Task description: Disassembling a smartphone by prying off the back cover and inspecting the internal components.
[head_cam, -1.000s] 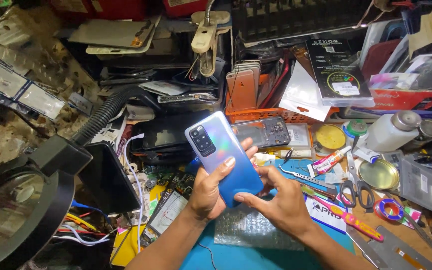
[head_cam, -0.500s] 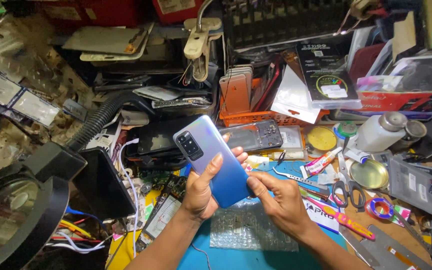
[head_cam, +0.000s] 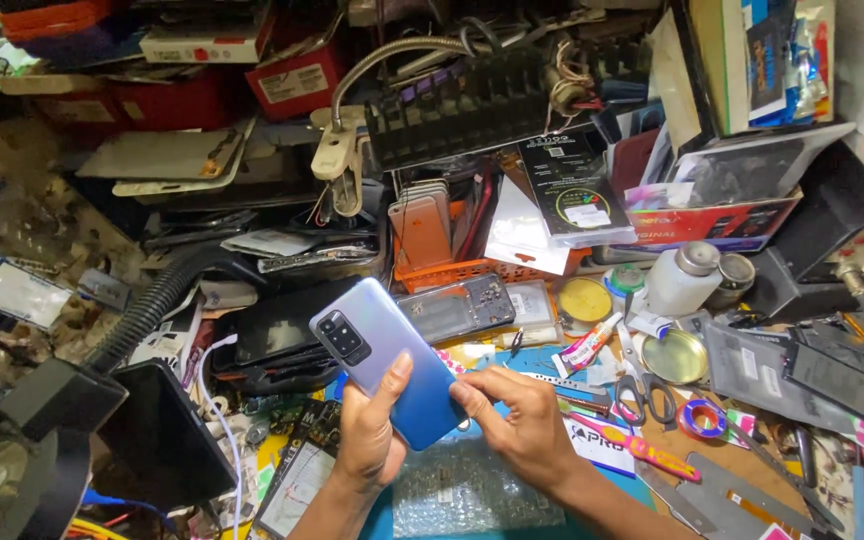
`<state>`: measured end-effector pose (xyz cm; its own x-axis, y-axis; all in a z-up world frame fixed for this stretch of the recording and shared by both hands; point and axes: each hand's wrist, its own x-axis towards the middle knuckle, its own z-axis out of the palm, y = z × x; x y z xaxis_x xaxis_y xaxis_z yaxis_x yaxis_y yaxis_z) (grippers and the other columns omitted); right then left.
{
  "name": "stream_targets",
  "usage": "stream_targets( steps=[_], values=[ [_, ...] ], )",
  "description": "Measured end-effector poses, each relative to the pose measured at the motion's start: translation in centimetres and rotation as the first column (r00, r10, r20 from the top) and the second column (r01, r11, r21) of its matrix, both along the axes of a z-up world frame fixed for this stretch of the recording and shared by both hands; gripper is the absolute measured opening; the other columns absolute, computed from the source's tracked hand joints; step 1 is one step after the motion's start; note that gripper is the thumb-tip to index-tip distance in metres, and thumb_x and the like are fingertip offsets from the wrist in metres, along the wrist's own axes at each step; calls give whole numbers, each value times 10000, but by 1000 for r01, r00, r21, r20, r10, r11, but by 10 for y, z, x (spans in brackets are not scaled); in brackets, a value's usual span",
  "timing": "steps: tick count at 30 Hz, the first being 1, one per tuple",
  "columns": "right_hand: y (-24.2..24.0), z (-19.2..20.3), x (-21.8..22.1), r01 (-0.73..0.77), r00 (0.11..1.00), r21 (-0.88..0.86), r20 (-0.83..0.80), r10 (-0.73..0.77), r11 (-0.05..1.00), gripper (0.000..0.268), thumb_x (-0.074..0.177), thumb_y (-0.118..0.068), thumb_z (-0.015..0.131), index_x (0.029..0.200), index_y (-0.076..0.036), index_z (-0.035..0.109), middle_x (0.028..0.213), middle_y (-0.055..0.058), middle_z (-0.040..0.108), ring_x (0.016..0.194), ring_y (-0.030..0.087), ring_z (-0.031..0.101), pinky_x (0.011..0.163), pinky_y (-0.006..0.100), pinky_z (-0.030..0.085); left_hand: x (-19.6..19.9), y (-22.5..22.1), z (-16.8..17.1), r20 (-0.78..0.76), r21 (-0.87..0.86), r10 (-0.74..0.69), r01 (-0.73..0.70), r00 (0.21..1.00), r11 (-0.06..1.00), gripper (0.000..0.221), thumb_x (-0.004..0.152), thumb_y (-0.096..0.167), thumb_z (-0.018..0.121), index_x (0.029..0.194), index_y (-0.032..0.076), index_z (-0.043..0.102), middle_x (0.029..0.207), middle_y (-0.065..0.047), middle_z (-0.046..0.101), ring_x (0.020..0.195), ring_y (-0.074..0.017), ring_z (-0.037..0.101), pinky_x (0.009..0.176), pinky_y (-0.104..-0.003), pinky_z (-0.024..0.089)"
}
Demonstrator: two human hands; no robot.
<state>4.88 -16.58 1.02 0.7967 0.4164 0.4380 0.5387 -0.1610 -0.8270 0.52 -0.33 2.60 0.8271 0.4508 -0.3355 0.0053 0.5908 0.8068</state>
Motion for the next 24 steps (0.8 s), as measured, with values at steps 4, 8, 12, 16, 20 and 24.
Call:
stream_targets(
  steps=[4,8,12,16,20,24],
  values=[
    [5,-16,0,24,992,-99,130,-11,995,709,748,-533,843,1305,-135,661,1104,51,755,815,166,708,688,291,586,0,-6,-3,185,-80,-5,20,983,997,532,860,152,653,1347,-42,564,1147,-299,698,1029,-401,677,906,-536,577],
    [7,-13,-6,2,994,-69,-105,-10,998,594,764,-425,867,1253,-143,680,894,0,768,624,104,698,590,266,596,-1,-9,6,132,-97,33,-21,991,995,520,878,169,617,1329,-84,568,1167,-316,690,1026,-416,667,925,-565,569],
    [7,-6,-8,-12,993,9,-118,13,1000,449,862,-320,778,1250,-99,732,871,12,797,594,86,657,539,261,585,0,-5,0,163,-91,50,-35,985,995,507,900,176,609,1346,-58,554,1152,-313,690,1022,-403,671,923,-538,571],
    [4,-8,-5,-90,982,74,-161,101,993,423,942,-290,654,1280,-37,688,1054,122,826,598,190,812,580,261,726,4,4,-18,58,-74,85,-81,995,994,628,846,261,650,1444,122,515,1163,-146,637,1030,-321,622,871,-525,543],
    [2,-4,1,-103,993,47,-51,106,994,287,932,-258,672,1146,-98,777,986,89,825,777,178,760,590,277,695,3,13,-27,125,-20,56,-54,991,998,553,817,211,743,1334,93,587,1065,-115,679,925,-286,660,779,-472,586],
    [-1,2,2,-39,990,6,-132,40,999,363,835,-242,800,1175,-123,755,909,26,787,756,119,722,658,253,650,3,14,-28,122,-6,-24,24,992,1000,622,793,153,748,1384,92,564,1171,-140,691,1009,-304,668,849,-462,586]
  ],
)
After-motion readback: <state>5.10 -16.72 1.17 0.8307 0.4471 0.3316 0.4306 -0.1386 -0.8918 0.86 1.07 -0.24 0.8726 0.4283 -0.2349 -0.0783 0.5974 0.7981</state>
